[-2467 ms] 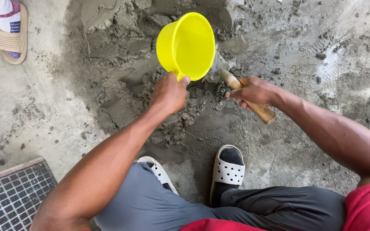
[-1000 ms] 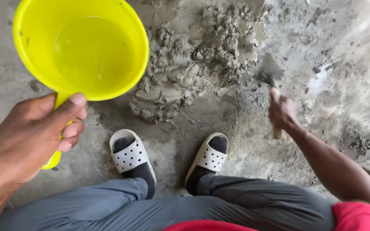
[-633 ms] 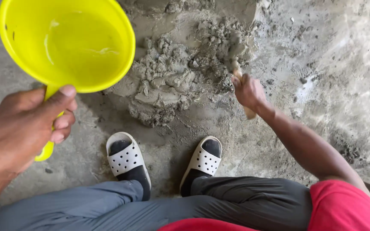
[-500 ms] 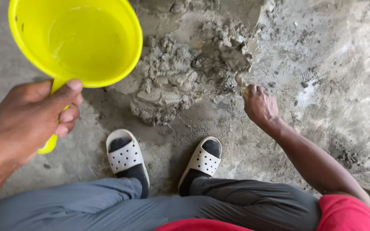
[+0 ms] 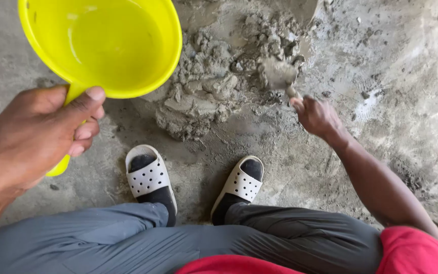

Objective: The person mixes cement on the floor using a trowel and adds water from a scoop to achieve the correct consistency.

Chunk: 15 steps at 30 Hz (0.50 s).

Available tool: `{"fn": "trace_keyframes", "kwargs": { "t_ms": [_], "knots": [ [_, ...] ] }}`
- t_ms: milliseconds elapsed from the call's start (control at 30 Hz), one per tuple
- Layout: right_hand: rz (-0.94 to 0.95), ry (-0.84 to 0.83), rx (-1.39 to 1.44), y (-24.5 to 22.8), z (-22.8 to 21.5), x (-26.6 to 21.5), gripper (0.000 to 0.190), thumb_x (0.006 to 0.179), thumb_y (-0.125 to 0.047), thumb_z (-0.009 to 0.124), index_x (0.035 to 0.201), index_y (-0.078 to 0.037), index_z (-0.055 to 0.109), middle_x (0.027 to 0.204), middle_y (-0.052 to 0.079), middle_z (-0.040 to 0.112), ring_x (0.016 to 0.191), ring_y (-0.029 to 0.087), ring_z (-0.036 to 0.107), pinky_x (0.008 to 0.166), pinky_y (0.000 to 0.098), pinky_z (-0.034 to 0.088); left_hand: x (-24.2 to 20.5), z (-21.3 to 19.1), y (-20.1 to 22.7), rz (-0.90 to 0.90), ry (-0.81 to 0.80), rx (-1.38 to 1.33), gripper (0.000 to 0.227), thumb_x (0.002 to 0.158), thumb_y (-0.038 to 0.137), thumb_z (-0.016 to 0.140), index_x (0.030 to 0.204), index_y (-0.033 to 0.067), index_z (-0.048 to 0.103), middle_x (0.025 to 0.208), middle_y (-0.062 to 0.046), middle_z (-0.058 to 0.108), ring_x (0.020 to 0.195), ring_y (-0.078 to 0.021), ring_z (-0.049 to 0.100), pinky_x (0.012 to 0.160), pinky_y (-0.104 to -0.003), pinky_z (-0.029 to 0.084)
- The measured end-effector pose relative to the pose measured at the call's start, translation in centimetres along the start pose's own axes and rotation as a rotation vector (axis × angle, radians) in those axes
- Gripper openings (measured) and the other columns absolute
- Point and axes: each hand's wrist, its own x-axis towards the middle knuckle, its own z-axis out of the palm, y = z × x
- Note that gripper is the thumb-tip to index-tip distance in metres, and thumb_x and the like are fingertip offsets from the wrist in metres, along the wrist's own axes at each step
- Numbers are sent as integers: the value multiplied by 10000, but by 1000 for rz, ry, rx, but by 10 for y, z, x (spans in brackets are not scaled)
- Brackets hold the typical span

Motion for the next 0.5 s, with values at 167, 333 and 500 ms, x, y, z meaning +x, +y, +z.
{"fn": "trace_keyframes", "kwargs": {
  "t_ms": [167, 333, 500],
  "knots": [
    [-157, 303, -404, 43, 3, 68, 699, 1092, -635, 117, 1033, -57, 506, 548, -6, 392, 336, 137, 336, 248, 327, 332, -1, 4, 6, 1, -10, 9, 368, 1170, 260, 526, 1011, -52, 639, 708, -159, 502, 570, -274, 462, 464, -396, 342],
    [79, 79, -677, 24, -46, 42, 634, 1126, -577, 116, 904, -207, 580, 564, -45, 358, 394, 86, 322, 318, 269, 323, -4, 4, 18, 17, 12, 81, 391, 1141, 310, 542, 1025, -36, 681, 665, -148, 535, 526, -259, 496, 434, -378, 337],
    [-590, 1122, -2106, 147, -28, -6, 633, 1131, -56, 432, 1702, -218, 212, 1525, 75, 389, 586, -16, 311, 496, 59, 399, -3, 5, 9, 27, -9, 3, 413, 1146, 270, 576, 919, -68, 646, 653, -170, 531, 521, -275, 471, 413, -382, 308]
  ]
}}
